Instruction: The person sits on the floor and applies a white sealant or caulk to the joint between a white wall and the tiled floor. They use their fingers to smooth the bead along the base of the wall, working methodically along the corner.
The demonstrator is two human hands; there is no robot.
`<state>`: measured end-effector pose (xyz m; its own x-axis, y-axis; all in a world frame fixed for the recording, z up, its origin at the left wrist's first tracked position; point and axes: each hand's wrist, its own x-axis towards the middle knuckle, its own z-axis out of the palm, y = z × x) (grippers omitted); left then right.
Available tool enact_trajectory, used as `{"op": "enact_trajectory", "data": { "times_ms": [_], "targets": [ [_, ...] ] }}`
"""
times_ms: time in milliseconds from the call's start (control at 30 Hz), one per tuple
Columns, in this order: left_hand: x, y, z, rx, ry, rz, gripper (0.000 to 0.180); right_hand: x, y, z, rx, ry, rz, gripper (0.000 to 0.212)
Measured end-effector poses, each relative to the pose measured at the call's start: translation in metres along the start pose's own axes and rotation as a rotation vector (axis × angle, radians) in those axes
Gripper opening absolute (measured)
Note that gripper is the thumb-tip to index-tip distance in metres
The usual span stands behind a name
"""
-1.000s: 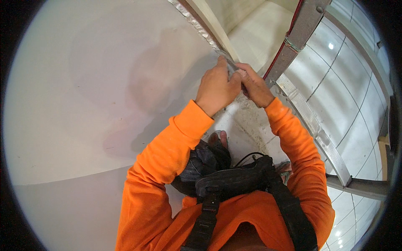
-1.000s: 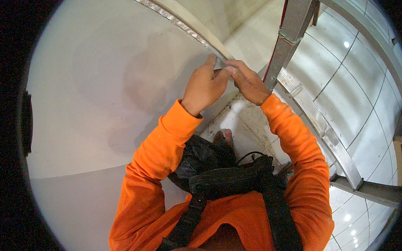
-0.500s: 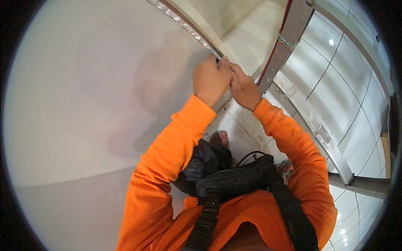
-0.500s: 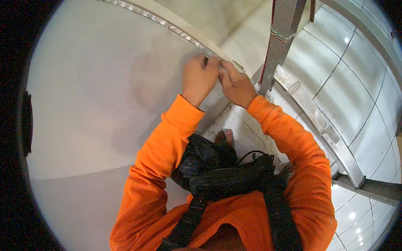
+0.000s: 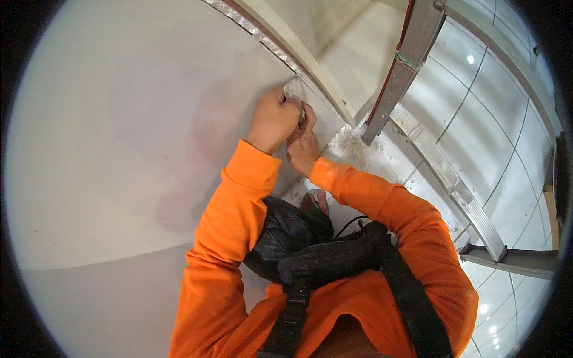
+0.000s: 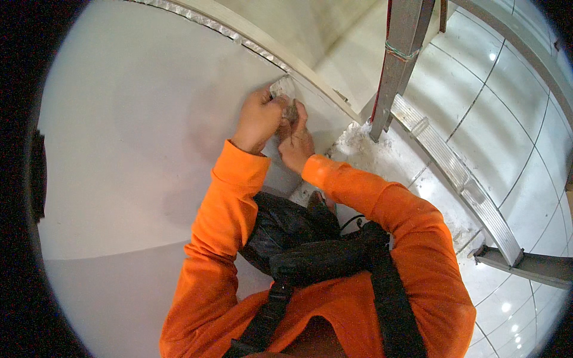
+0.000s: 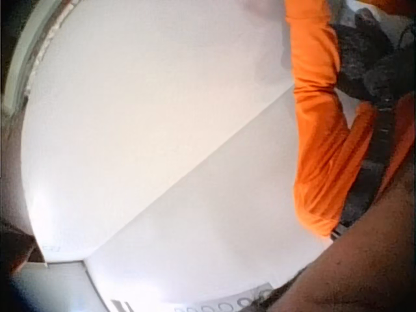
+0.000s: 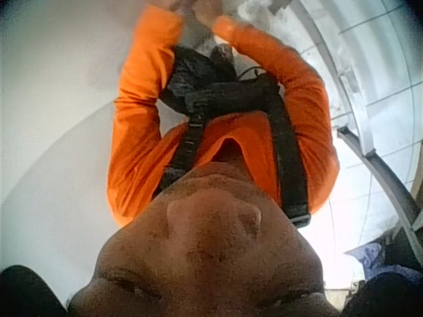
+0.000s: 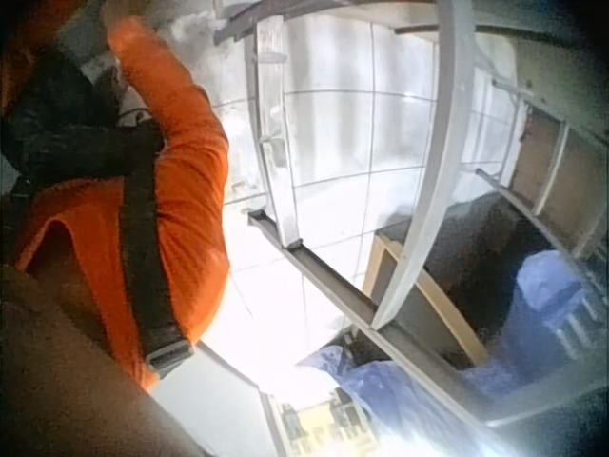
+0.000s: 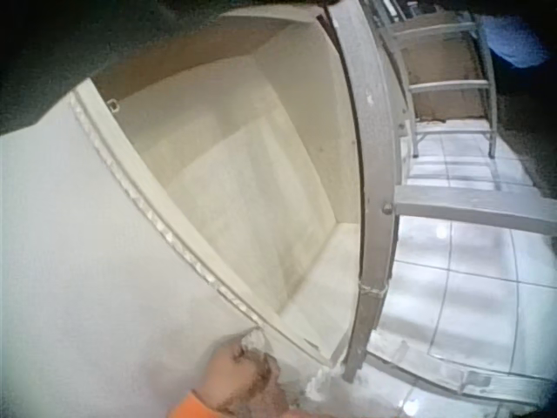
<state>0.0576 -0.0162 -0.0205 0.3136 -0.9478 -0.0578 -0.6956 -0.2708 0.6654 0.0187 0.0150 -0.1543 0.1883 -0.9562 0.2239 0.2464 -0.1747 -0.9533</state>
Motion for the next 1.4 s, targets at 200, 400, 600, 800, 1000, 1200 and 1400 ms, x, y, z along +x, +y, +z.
{"op": "enact_trajectory", "data": {
  "times_ms": [200, 400, 600, 800, 1000, 1200, 1400],
  "targets": [
    [0.008, -0.019, 0.007, -0.162, 0.096, 0.041, 0.024, 0.006, 0.035, 0.028, -0.389, 0.059, -0.41, 0.061],
    [0.002, -0.015, 0.01, 0.061, -0.021, 0.018, 0.03, 0.002, 0.023, -0.014, -0.1, -0.156, 0.105, 0.055],
    [-0.025, 0.018, 0.031, 0.251, -0.141, 0.078, 0.059, 0.013, -0.003, -0.107, 0.091, -0.341, 0.312, 0.051],
    [-0.023, 0.013, 0.054, 0.176, -0.182, 0.164, 0.079, 0.036, -0.01, -0.135, 0.033, -0.414, 0.28, 0.051],
    [-0.022, 0.013, 0.053, 0.212, -0.234, 0.164, 0.078, 0.044, 0.007, -0.14, 0.044, -0.45, 0.183, 0.047],
    [-0.02, 0.01, 0.056, 0.211, -0.186, 0.177, 0.074, 0.046, 0.005, -0.141, -0.024, -0.446, 0.166, 0.045],
    [-0.02, 0.018, 0.053, 0.068, -0.148, 0.124, 0.052, 0.051, -0.016, -0.143, -0.252, -0.422, 0.012, 0.044]
  ]
}}
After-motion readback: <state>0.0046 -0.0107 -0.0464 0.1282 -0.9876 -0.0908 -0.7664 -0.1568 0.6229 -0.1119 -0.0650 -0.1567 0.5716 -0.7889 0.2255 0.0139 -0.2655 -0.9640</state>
